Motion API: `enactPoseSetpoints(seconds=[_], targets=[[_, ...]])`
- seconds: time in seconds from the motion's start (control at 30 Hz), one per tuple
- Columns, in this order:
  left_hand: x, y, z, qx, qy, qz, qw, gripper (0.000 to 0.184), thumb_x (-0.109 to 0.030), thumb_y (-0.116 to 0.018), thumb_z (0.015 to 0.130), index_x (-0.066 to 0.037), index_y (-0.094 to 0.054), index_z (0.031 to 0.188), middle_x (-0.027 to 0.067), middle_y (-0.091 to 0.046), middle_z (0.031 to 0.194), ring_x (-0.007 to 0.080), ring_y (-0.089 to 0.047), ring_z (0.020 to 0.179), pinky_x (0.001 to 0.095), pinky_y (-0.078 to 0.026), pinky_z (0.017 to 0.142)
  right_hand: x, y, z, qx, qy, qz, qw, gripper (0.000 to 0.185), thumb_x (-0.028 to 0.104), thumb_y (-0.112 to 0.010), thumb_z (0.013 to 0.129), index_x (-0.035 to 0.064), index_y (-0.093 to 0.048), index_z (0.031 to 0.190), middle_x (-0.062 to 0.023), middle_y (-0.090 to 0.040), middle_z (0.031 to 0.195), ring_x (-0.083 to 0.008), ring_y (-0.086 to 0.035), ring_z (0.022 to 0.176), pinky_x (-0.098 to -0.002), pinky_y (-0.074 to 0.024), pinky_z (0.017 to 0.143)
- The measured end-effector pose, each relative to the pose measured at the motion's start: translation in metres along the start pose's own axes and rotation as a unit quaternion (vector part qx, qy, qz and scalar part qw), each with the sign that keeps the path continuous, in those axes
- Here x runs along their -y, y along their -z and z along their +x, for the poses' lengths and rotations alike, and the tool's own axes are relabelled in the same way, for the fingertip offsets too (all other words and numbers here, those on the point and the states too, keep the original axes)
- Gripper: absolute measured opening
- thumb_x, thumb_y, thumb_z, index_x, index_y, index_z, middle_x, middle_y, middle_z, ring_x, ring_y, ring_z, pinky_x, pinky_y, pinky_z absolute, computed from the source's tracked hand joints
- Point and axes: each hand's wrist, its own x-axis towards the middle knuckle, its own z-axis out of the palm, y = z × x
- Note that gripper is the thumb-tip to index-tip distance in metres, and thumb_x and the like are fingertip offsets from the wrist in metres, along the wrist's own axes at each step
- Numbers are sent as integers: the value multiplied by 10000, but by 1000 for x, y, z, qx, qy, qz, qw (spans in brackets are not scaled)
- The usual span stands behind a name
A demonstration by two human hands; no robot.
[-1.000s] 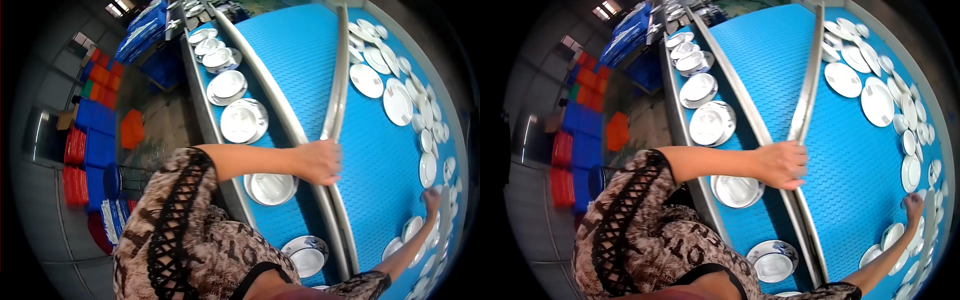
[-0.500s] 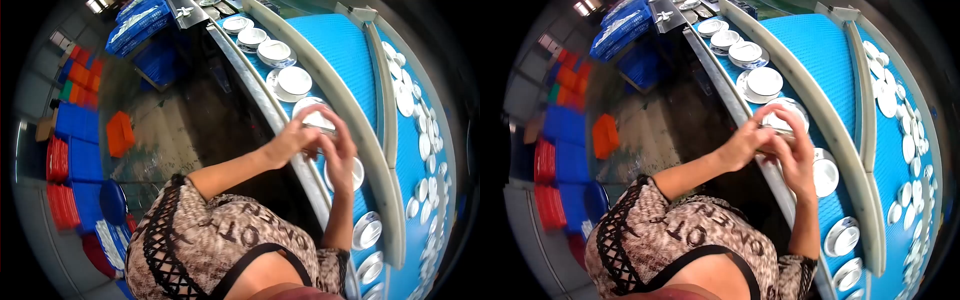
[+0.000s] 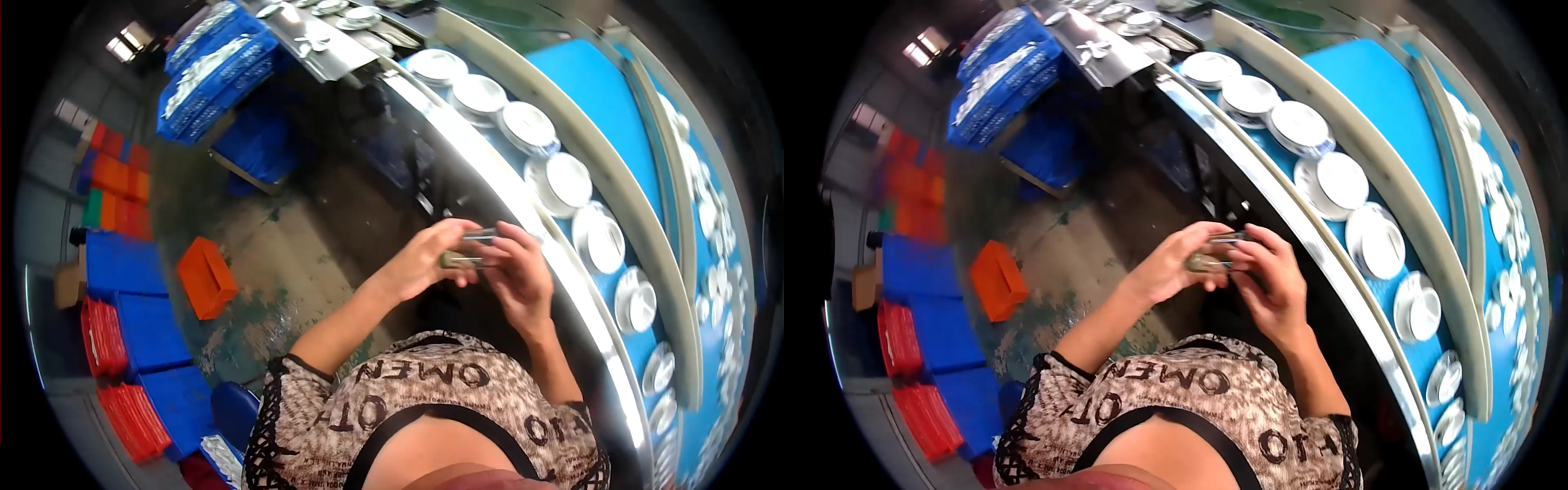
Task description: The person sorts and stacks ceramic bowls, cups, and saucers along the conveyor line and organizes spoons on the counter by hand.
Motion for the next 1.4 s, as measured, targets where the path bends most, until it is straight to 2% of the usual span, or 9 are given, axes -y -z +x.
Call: enactPoseSetpoints(seconds=[0.27, 0.43, 0.7, 0.9, 0.93, 1.07, 1.2, 1.33, 1.4], targets=[[-168, 135, 109, -82, -173, -3, 982, 395, -261, -498, 878, 24, -508, 1151, 181, -586, 1097, 256, -601, 930, 282, -486, 774, -71, -16, 296, -136, 218, -291, 921, 255, -10, -581, 742, -10, -583, 997, -181, -575, 1046, -339, -567, 951, -338, -446, 832], [-271, 232, 152, -193, -194, -5, 962, 412, -281, -550, 856, 11, -494, 1140, 171, -595, 1020, 240, -617, 837, 282, -499, 689, -242, -33, 504, 174, -64, -462, 867, 568, 175, -700, 638, 22, -519, 1154, -204, -545, 1140, -356, -520, 1051, -397, -422, 889], [-416, 360, 247, -284, -233, 217, 904, 468, -155, -547, 842, 40, -397, 1240, 134, -566, 981, 189, -602, 700, 271, -490, 589, -249, -40, 524, -24, -303, -80, 949, 407, -79, -530, 639, -18, -612, 1033, -110, -629, 865, -208, -601, 782, -313, -489, 685], [-487, 458, 391, -299, -238, 558, 736, 571, -146, -612, 707, -7, -450, 1237, 125, -600, 924, 145, -573, 646, 254, -488, 588, -301, -109, 588, -103, -239, -159, 952, 428, -28, -514, 627, -40, -585, 1050, -132, -628, 895, -227, -606, 824, -331, -479, 742], [-496, 461, 409, -280, -224, 600, 715, 553, -146, -616, 698, -28, -461, 1216, 231, -578, 1016, 351, -562, 926, 410, -430, 858, -309, -129, 597, -126, -246, -180, 944, 419, -14, -510, 638, -31, -587, 1050, -147, -633, 903, -242, -609, 840, -336, -474, 756], [-488, 510, 451, -189, -227, 707, 643, 586, -130, -655, 701, -38, -437, 1238, 228, -515, 1114, 365, -498, 1029, 403, -395, 909, -299, -176, 610, -151, -220, -305, 914, 407, 90, -513, 718, 22, -562, 1117, -246, -591, 1023, -379, -558, 994, -415, -427, 883], [-484, 510, 451, -108, -349, 753, 547, 379, -87, -645, 727, -25, -553, 1089, 182, -539, 1074, 342, -484, 1032, 422, -376, 896, -220, -188, 554, -223, -143, -259, 929, 278, 83, -551, 783, -16, -577, 1042, -131, -640, 876, -187, -622, 824, -320, -477, 719], [-448, 417, 411, 2, -146, 630, 763, 302, -187, -627, 782, -35, -584, 1040, 175, -561, 1016, 326, -494, 997, 405, -402, 856, -136, -209, 442, -28, -324, -4, 946, 243, 74, -547, 789, 1, -597, 1016, -145, -635, 776, -202, -626, 646, -313, -507, 634], [-425, 393, 395, 37, -216, 737, 640, 321, -204, -641, 779, -26, -579, 1039, 172, -560, 1021, 321, -495, 996, 400, -402, 847, -167, -244, 402, -17, -377, -98, 921, 222, 66, -560, 770, 11, -620, 976, -134, -641, 840, -223, -639, 708, -327, -514, 656]])
